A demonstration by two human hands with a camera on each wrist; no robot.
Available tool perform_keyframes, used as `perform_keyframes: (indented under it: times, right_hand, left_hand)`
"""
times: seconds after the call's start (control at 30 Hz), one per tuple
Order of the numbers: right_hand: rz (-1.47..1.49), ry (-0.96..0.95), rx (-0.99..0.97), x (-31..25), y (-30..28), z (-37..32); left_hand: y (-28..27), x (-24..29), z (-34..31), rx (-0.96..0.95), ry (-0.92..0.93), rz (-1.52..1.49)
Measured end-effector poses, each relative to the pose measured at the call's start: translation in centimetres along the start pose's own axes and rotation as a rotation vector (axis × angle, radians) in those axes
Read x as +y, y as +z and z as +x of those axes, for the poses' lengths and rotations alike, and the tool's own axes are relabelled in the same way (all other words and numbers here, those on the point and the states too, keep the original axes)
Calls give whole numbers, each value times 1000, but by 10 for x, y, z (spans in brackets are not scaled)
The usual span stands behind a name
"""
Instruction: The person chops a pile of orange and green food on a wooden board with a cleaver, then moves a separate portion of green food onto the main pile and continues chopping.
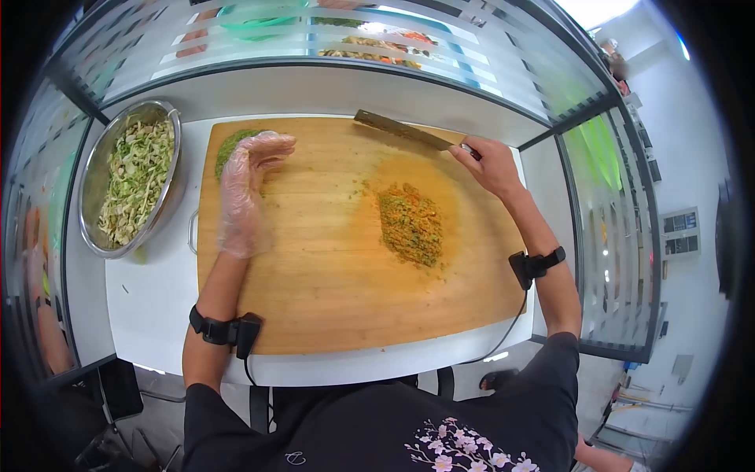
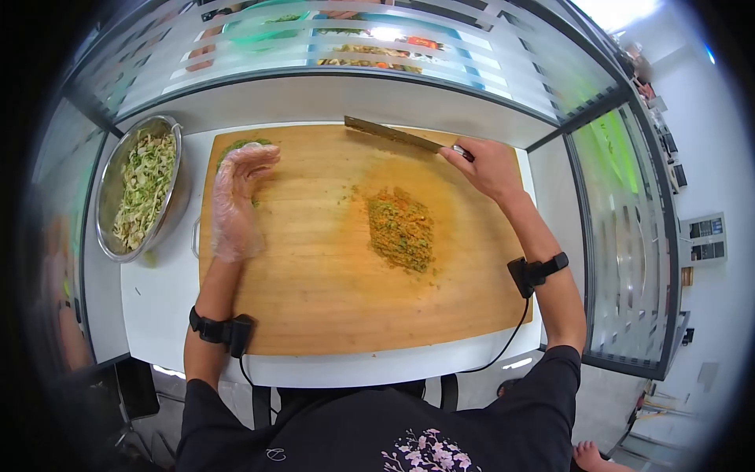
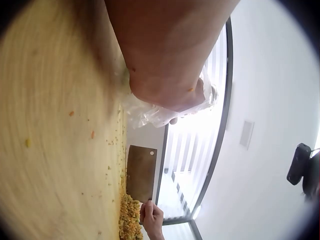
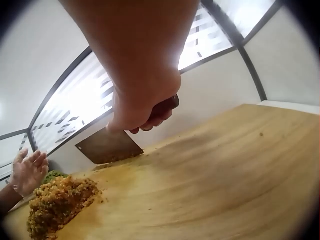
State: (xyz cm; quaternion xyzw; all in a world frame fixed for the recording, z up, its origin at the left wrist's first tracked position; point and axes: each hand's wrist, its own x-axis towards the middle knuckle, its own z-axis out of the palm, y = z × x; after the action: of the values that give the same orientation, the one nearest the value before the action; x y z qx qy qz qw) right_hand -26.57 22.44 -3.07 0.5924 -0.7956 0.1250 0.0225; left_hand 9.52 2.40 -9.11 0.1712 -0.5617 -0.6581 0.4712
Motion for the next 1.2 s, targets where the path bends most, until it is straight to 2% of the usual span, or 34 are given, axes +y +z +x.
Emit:
perform_keyframes:
  times: [0.27, 0.37, 0.47, 0.6, 0.7, 0.87, 1.1, 1.2]
  right_hand:
    - [-105, -223, -194, 10, -33, -28]
    - [-19, -197, -229, 10, -52, -35]
    - [38, -79, -95, 20, -44, -26]
    - [49, -39, 90, 0, -18, 15]
    - [-12, -105, 119, -22, 1, 40]
    - [-54, -235, -6, -20, 14, 47]
    - [-59, -397, -244, -5, -15, 10]
    - [-32, -392, -170, -3, -27, 6]
  left_hand:
    - [-1, -2, 2, -8, 5, 5]
    - [-1, -3, 3, -17, 16, 3]
    - [-3, -6, 3, -24, 19, -15]
    - [-3, -6, 4, -16, 19, 1]
    - [-4, -6, 4, 2, 46, 13]
    - [-5, -6, 4, 29, 63, -3]
    - [-5, -2, 6, 42, 81, 8]
    - [-5, -3, 6, 31, 86, 8]
